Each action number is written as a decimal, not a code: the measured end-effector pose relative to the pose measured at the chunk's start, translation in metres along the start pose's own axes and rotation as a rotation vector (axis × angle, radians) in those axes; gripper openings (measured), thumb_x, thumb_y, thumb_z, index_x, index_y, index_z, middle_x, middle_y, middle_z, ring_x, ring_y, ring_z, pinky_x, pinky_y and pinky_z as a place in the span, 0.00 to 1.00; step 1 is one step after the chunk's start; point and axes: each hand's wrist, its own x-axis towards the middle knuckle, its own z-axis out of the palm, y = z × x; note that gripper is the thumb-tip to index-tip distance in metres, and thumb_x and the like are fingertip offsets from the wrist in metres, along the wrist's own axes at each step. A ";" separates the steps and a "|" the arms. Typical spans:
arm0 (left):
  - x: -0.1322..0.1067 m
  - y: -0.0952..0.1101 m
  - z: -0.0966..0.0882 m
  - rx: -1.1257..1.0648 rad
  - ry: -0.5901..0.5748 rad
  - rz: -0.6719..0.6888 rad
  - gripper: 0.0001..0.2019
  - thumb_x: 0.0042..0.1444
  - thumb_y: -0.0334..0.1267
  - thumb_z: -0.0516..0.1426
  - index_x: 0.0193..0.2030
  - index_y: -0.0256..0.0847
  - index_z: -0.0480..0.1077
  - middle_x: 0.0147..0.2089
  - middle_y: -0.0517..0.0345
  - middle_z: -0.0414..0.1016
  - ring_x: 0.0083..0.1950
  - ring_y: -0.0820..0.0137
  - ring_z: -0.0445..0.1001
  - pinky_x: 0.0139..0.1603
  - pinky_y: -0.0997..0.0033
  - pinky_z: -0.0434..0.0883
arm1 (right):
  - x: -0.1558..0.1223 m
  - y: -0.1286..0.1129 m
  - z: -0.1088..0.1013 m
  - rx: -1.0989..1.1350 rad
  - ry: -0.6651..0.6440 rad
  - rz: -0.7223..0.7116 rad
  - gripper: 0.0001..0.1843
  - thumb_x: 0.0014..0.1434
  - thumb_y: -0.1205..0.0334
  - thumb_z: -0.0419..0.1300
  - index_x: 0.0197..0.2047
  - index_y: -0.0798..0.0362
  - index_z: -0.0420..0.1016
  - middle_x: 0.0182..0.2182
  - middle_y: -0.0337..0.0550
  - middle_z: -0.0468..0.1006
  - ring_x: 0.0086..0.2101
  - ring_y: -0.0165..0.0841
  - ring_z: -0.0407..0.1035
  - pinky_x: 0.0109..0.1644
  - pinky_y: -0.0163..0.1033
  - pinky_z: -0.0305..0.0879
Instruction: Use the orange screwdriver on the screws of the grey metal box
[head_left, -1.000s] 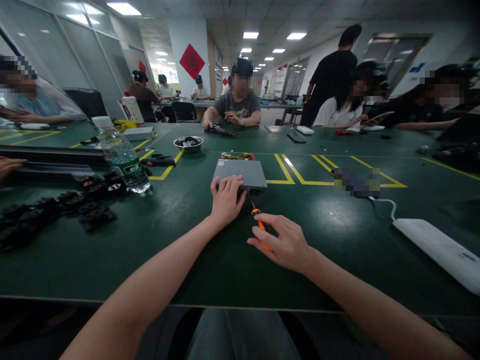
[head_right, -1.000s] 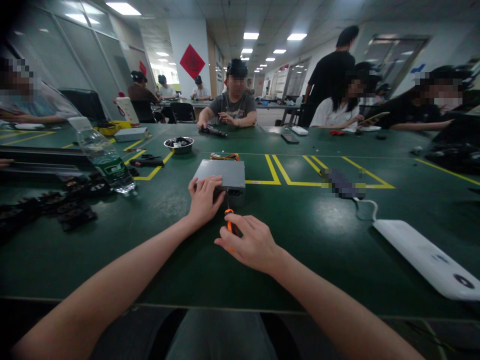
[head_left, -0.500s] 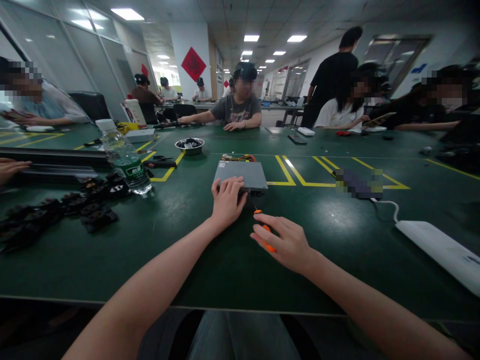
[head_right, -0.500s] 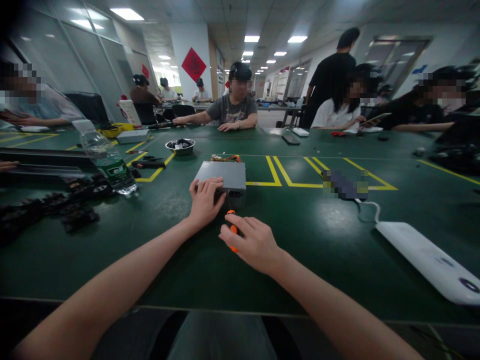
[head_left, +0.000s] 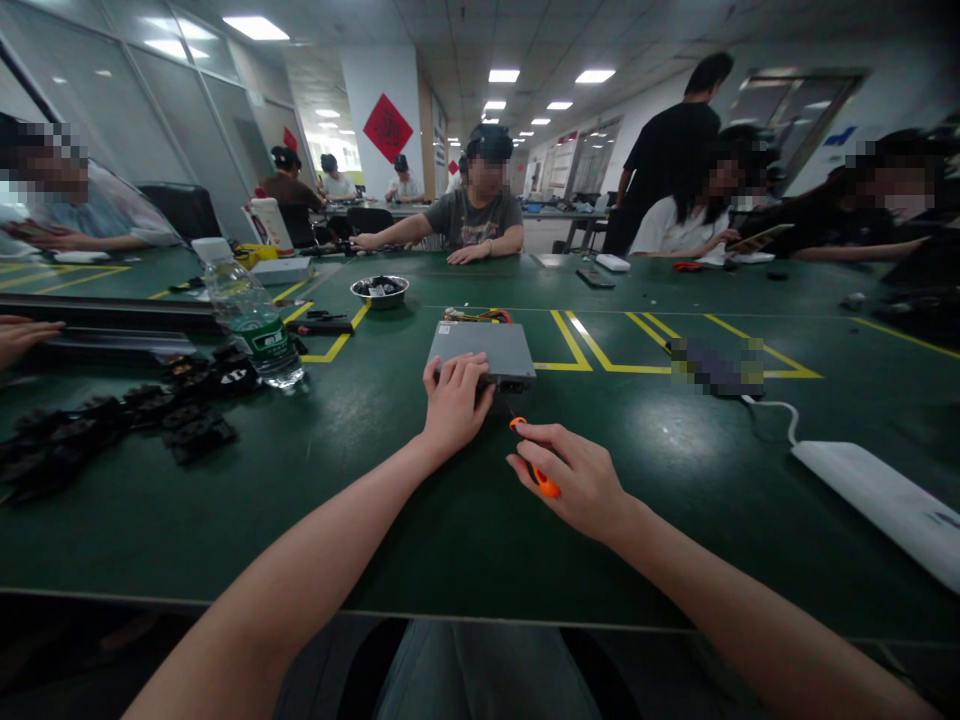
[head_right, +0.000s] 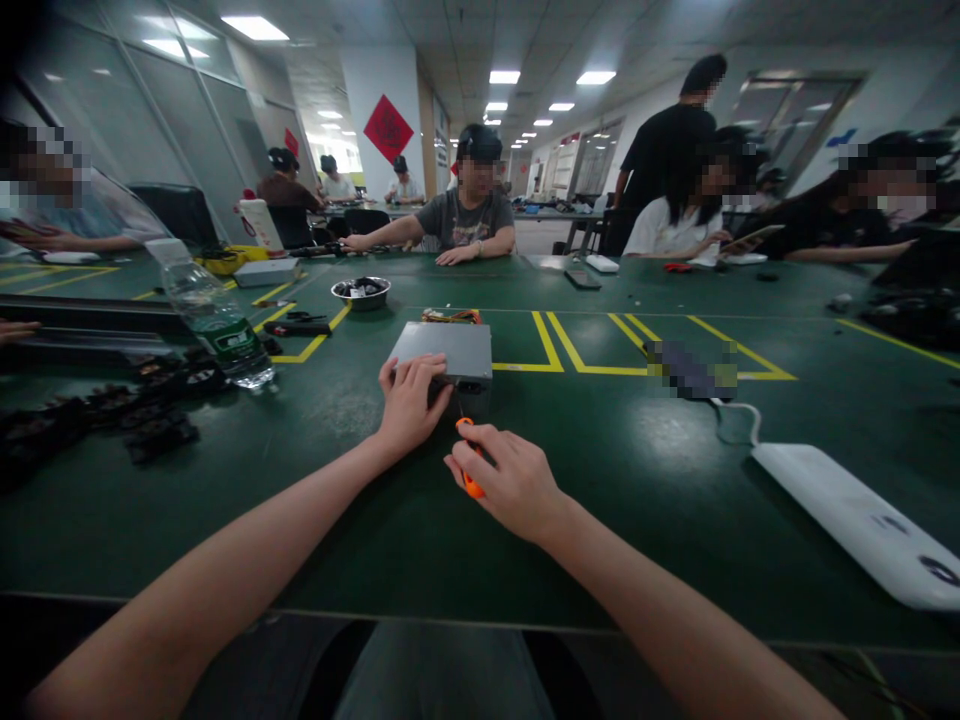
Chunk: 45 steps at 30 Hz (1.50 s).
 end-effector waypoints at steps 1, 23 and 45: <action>0.000 0.000 0.000 0.000 0.001 0.003 0.09 0.57 0.37 0.52 0.45 0.46 0.63 0.54 0.58 0.69 0.57 0.65 0.62 0.62 0.54 0.45 | 0.000 -0.001 0.000 -0.005 -0.013 0.000 0.05 0.56 0.65 0.55 0.37 0.54 0.67 0.37 0.49 0.74 0.32 0.29 0.70 0.33 0.33 0.68; 0.001 0.001 -0.002 0.010 -0.012 0.003 0.08 0.57 0.37 0.51 0.45 0.46 0.62 0.54 0.58 0.69 0.58 0.65 0.62 0.62 0.53 0.45 | -0.005 0.010 -0.012 0.077 0.123 0.012 0.10 0.49 0.69 0.59 0.37 0.53 0.67 0.34 0.44 0.75 0.32 0.29 0.71 0.33 0.33 0.69; 0.000 -0.002 0.002 0.016 0.019 0.015 0.09 0.56 0.37 0.53 0.44 0.46 0.62 0.54 0.58 0.70 0.57 0.64 0.63 0.61 0.53 0.46 | -0.011 0.019 -0.014 0.004 0.038 0.027 0.07 0.52 0.63 0.59 0.34 0.53 0.65 0.35 0.46 0.74 0.32 0.29 0.69 0.33 0.34 0.67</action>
